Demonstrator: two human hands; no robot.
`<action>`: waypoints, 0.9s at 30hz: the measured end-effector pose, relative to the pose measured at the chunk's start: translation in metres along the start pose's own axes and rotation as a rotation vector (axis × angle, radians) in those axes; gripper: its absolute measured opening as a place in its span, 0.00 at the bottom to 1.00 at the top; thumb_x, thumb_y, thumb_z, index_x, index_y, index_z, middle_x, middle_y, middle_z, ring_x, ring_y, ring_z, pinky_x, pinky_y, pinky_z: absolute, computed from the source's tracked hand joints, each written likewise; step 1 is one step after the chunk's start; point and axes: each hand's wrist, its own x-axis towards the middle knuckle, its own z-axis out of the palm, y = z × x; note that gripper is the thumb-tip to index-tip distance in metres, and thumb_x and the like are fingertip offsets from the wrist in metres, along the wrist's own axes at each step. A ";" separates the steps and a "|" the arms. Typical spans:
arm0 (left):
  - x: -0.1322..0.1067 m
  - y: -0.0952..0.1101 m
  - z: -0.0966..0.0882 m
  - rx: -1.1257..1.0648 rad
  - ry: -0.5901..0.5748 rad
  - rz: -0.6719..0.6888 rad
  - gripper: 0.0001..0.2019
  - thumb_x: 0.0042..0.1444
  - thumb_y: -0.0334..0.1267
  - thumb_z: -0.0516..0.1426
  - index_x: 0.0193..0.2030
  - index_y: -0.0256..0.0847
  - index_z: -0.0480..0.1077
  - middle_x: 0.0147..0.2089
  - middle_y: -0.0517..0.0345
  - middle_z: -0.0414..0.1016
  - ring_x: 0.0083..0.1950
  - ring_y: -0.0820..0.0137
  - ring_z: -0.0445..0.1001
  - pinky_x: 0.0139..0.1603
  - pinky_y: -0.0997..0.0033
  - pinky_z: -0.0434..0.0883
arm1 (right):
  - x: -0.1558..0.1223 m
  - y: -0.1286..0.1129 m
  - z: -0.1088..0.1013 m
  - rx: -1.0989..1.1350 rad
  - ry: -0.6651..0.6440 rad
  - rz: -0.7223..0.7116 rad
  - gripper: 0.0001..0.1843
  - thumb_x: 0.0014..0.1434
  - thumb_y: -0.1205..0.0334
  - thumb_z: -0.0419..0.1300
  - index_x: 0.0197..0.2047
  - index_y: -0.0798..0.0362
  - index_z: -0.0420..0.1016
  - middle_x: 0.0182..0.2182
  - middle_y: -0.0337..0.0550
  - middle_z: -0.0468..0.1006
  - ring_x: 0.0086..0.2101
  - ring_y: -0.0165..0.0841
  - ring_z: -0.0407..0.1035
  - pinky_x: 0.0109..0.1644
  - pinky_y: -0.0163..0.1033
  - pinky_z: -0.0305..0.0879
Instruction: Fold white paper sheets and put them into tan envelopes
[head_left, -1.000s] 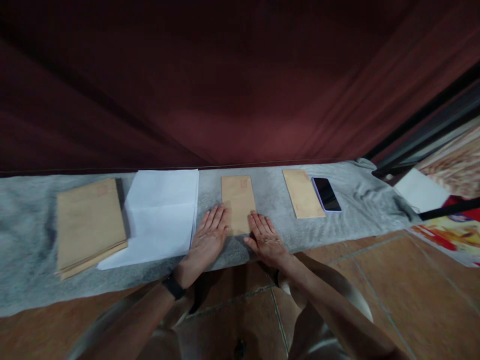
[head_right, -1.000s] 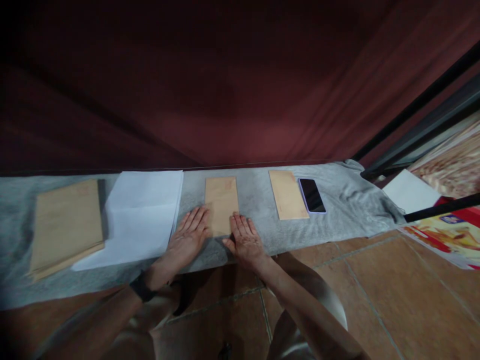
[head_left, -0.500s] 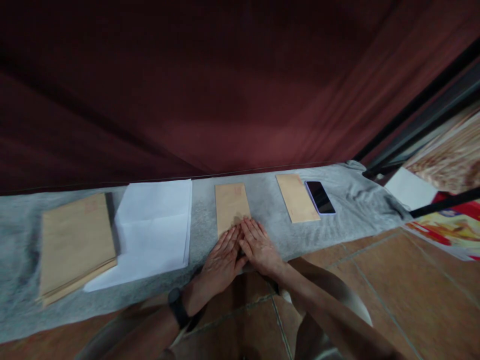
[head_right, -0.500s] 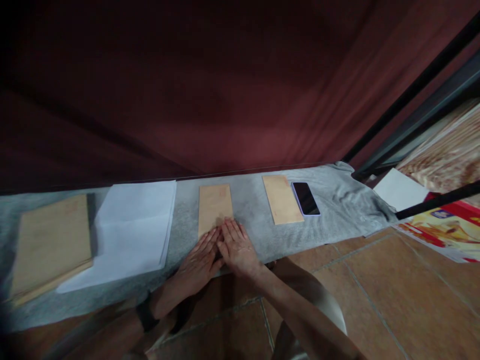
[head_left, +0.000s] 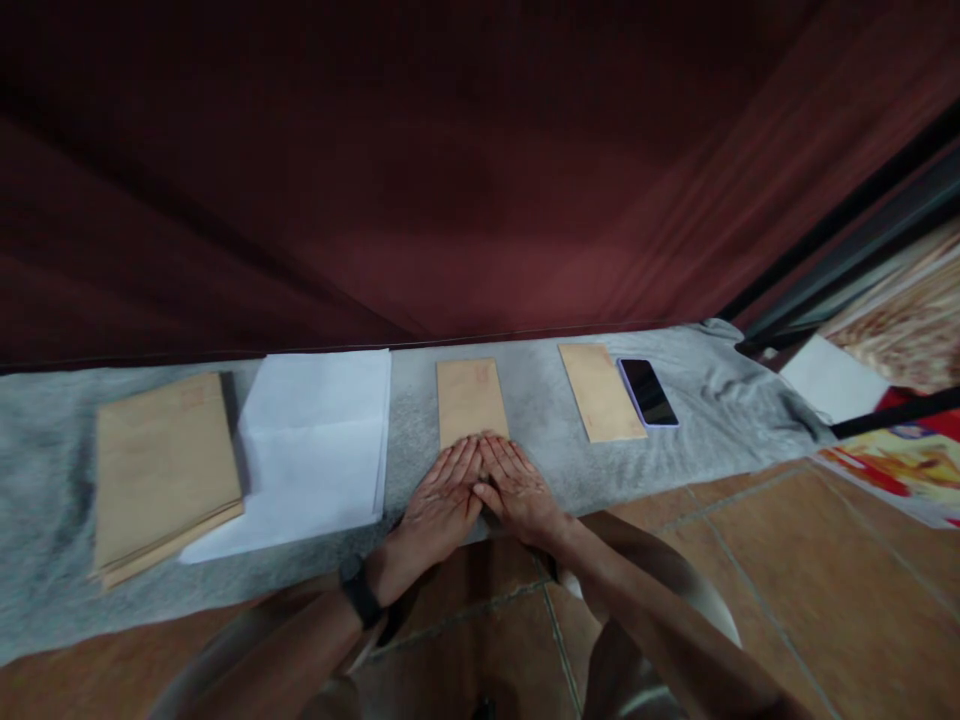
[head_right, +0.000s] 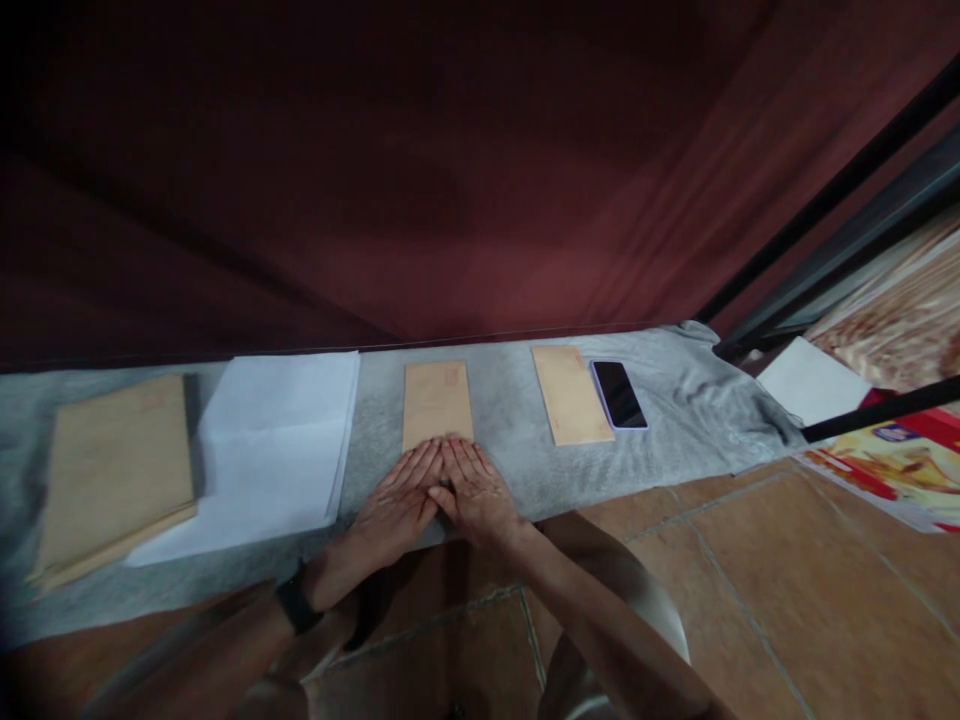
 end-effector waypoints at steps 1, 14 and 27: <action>0.002 -0.003 -0.001 -0.004 -0.015 -0.015 0.33 0.69 0.39 0.43 0.78 0.31 0.43 0.78 0.42 0.52 0.78 0.61 0.51 0.77 0.54 0.53 | 0.000 0.001 -0.001 -0.011 -0.002 0.003 0.35 0.74 0.51 0.48 0.76 0.63 0.52 0.73 0.58 0.56 0.73 0.41 0.48 0.75 0.52 0.53; 0.061 -0.029 0.000 -0.042 -0.083 -0.132 0.29 0.70 0.37 0.39 0.76 0.33 0.50 0.79 0.46 0.50 0.80 0.64 0.46 0.79 0.55 0.49 | 0.002 0.000 -0.002 -0.086 -0.025 -0.018 0.33 0.72 0.53 0.52 0.72 0.68 0.59 0.71 0.61 0.59 0.71 0.45 0.54 0.74 0.52 0.55; 0.134 -0.051 0.009 -0.080 0.018 -0.261 0.29 0.71 0.44 0.40 0.76 0.40 0.55 0.77 0.53 0.55 0.79 0.60 0.50 0.78 0.52 0.47 | 0.003 -0.001 -0.004 -0.095 -0.053 -0.003 0.36 0.73 0.50 0.49 0.74 0.67 0.55 0.71 0.62 0.60 0.71 0.45 0.53 0.73 0.53 0.57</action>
